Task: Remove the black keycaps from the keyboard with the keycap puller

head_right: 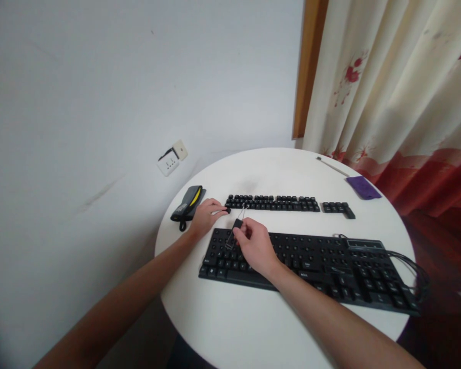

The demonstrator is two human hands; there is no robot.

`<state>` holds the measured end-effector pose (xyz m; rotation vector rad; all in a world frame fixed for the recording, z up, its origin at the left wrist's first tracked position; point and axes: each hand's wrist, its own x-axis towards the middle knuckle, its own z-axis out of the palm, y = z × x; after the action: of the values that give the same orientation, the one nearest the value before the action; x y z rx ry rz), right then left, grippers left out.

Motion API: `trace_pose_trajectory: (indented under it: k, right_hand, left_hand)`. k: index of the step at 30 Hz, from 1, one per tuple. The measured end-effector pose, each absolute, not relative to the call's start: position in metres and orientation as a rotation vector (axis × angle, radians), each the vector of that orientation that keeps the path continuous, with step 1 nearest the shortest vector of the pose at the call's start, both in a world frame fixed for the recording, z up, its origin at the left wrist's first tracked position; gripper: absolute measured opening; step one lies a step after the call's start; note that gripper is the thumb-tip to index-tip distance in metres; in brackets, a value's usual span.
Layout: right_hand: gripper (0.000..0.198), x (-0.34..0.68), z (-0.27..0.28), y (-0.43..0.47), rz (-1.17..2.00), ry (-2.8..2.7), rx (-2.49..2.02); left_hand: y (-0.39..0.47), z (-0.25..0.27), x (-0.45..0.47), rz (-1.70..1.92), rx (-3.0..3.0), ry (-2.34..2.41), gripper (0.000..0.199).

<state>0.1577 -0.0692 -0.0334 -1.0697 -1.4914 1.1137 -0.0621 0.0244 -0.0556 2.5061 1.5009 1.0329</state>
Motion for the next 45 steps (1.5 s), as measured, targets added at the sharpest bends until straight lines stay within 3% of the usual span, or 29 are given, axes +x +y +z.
trace_pose_trajectory:
  k: [10,15,20,34,45]
  right_hand:
    - [0.023,0.158,-0.035,-0.069,1.1,-1.508,-1.07]
    - [0.021,0.158,-0.035,-0.069,1.102,-1.503,-1.065]
    - [0.022,0.159,-0.033,-0.071,1.094,-1.517,-1.061]
    - [0.026,0.148,-0.018,-0.083,0.886,-1.88,-0.896]
    - [0.027,0.145,-0.019,-0.084,0.656,-2.205,-0.788]
  left_hand:
    - [0.025,-0.057,-0.062,1.045,2.518,1.493,0.01]
    - [0.023,-0.051,-0.061,1.24,2.363,1.532,0.014]
    - [0.01,-0.042,-0.063,1.373,2.234,1.633,0.028]
    - [-0.057,-0.019,-0.051,0.959,2.24,1.27,0.032]
    - [-0.116,-0.031,-0.061,0.858,2.057,1.265,0.013]
